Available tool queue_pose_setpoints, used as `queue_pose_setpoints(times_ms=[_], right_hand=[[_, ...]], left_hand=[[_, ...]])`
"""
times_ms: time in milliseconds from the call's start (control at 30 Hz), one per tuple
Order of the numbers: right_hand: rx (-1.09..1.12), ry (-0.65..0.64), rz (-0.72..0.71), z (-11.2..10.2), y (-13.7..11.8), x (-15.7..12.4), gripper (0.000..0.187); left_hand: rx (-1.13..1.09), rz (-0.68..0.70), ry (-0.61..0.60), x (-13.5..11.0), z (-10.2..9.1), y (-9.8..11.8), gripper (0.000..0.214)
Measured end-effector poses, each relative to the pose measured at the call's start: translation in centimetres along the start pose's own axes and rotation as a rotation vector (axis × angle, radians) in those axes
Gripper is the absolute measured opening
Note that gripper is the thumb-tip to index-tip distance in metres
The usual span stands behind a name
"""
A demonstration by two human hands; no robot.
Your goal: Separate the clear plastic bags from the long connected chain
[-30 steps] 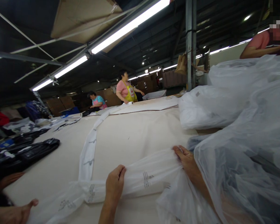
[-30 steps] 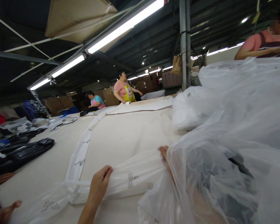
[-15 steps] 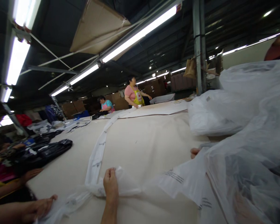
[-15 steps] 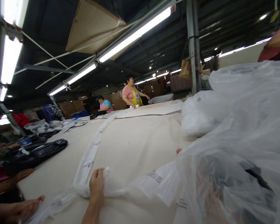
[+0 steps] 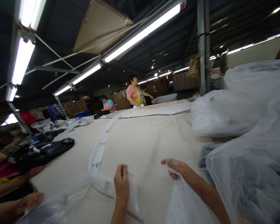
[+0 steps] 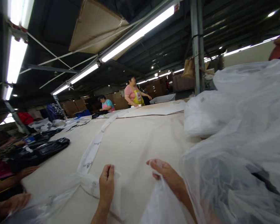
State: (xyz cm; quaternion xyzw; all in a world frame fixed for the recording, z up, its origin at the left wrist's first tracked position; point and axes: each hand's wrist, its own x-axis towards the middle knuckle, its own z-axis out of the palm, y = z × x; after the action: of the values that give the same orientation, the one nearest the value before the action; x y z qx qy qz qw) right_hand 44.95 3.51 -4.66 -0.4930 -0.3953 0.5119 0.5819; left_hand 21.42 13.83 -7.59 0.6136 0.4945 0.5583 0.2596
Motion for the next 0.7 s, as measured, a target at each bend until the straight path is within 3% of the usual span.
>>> queue_pose_setpoints(times_ms=[100,200,300,400,533,633,700], right_hand=[[-0.138,-0.09,0.03,3.2,1.9,-0.4,0.066],[-0.211,-0.107,-0.07,5.0,3.1,-0.5,0.053],[-0.189,-0.127,-0.172,5.1,3.9,0.1,0.037],[-0.204,-0.05,-0.179,4.3,4.7,0.9,0.034],[-0.09,0.032,-0.122,3.2,5.2,1.8,0.039],[0.03,0.139,-0.057,2.0,5.1,2.2,0.045],[0.067,0.223,-0.057,0.9,5.0,2.5,0.046]], left_hand=[[0.024,0.114,-0.195,-2.4,1.9,2.2,0.03],[-0.009,0.145,-0.361,-4.0,3.2,3.2,0.022],[-0.034,0.155,-0.464,-4.9,4.2,3.2,0.011],[-0.003,0.152,-0.496,-5.1,4.7,2.9,0.011],[0.195,0.261,-0.51,-3.8,3.8,2.9,0.011],[0.454,0.363,-0.474,-1.6,1.5,2.4,0.008],[0.571,0.342,-0.431,0.0,-0.3,1.8,0.01]])
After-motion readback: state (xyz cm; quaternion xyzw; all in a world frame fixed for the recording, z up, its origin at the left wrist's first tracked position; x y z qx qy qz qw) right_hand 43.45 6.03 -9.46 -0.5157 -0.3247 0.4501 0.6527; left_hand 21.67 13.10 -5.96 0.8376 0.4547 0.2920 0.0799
